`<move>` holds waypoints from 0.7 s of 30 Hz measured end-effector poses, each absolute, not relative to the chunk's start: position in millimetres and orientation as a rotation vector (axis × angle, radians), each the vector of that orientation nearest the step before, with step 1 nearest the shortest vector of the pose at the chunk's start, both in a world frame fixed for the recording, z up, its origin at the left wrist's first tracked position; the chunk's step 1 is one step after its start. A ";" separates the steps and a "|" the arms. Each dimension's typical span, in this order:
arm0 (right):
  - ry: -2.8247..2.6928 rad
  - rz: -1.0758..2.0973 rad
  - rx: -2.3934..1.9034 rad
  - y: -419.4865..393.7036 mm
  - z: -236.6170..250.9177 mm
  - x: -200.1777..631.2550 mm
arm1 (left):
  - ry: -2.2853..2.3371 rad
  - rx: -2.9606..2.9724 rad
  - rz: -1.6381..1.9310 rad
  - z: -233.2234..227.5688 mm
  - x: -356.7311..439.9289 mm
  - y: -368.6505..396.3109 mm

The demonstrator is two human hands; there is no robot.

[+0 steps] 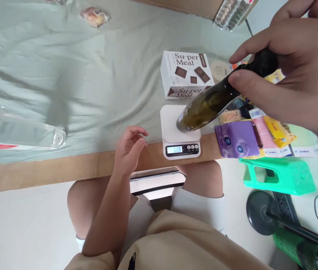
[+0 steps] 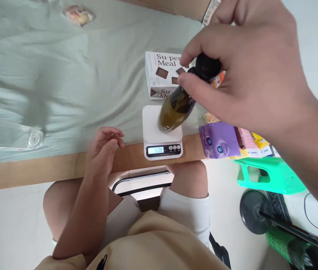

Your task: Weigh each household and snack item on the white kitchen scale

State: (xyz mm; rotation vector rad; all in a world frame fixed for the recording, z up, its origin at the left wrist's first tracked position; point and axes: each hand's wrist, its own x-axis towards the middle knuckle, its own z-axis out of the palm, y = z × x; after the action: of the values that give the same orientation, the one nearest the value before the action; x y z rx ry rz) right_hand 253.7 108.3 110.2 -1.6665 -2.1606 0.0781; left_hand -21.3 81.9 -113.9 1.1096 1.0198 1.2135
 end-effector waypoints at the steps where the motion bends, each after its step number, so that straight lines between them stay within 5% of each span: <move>1: -2.199 0.029 -1.641 108.8 110.6 256.2 | 1.019 1.108 1.217 -114.3 -21.4 81.9; 13: -2.062 -0.335 -1.896 125.4 110.3 334.3 | 0.959 1.098 1.275 -111.7 -29.3 80.0; 21: -1.626 -0.200 -2.233 165.8 81.5 348.8 | 0.845 1.139 1.451 -88.5 -32.6 79.1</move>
State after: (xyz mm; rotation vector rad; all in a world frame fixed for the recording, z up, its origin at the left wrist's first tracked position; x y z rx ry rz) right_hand 348.8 165.8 81.5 -2.2329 -1.6258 -0.2000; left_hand -32.6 79.1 -88.5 1.1388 0.8449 1.4511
